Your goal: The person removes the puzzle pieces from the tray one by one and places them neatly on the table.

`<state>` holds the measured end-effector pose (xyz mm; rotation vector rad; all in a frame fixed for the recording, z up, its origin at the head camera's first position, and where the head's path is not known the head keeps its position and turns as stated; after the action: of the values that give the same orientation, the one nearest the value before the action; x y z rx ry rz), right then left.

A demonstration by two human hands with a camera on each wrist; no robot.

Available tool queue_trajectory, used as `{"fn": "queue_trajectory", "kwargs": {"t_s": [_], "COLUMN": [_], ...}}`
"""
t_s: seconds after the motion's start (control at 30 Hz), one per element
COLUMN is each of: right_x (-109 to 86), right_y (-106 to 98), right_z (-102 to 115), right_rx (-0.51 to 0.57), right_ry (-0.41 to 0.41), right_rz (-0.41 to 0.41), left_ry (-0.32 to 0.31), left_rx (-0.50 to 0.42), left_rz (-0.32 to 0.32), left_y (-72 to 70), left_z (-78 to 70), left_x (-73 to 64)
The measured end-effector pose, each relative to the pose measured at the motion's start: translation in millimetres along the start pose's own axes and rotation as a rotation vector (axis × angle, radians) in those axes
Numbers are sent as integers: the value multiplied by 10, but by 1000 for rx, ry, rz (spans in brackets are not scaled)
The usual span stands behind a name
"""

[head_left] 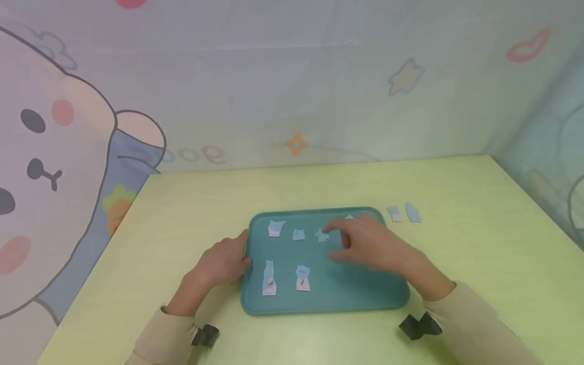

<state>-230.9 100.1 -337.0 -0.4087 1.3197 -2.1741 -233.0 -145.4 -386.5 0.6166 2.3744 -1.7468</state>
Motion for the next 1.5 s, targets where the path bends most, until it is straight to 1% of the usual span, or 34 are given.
{"fn": "queue_trajectory", "kwargs": {"t_s": [0.07, 0.17, 0.2, 0.27, 0.43, 0.6, 0.77, 0.97, 1.17, 1.23, 1.33, 1.5], "right_x": [45, 82, 88, 97, 101, 97, 95, 93, 106, 112, 112, 75], "right_y": [143, 348, 406, 491, 571, 610, 626, 655, 681, 671, 602, 342], "right_z": [73, 116, 119, 131, 169, 189, 211, 237, 261, 254, 225, 145], "right_rx": [1, 34, 45, 52, 2, -17, -23, -3, -22, -12, 33, 66], "right_ry": [17, 68, 81, 83, 55, 62, 70, 95, 58, 44, 41, 52], "right_rz": [32, 93, 107, 117, 96, 97, 93, 113, 108, 107, 100, 57], "left_ry": [3, 6, 7, 8, 15, 9, 5, 8, 20, 21, 19, 17], "left_rx": [2, 2, 4, 7, 12, 11, 10, 0, 0, -4, -6, -4], "left_rz": [-3, -3, -4, -3, -5, -2, -1, -1, -7, -9, -10, -15], "left_y": [-8, -7, -7, -4, -11, -19, -27, -28, -6, 2, 10, 1], "left_z": [-8, -16, -20, -25, -46, -61, -68, -53, -26, -20, -14, -20], "left_x": [6, 21, 26, 35, 45, 47, 41, 23, 8, 4, -4, -17]}}
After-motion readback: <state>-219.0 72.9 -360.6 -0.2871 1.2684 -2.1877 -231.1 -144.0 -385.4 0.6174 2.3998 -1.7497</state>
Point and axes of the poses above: each hand's wrist, its own x-axis towards the middle knuckle, its own y-axis out of the palm, z = x × y, the point moved 9 cm from there along x, towards the middle knuckle, and after that the axes turned 5 degrees about z, right-handed, at the moved point
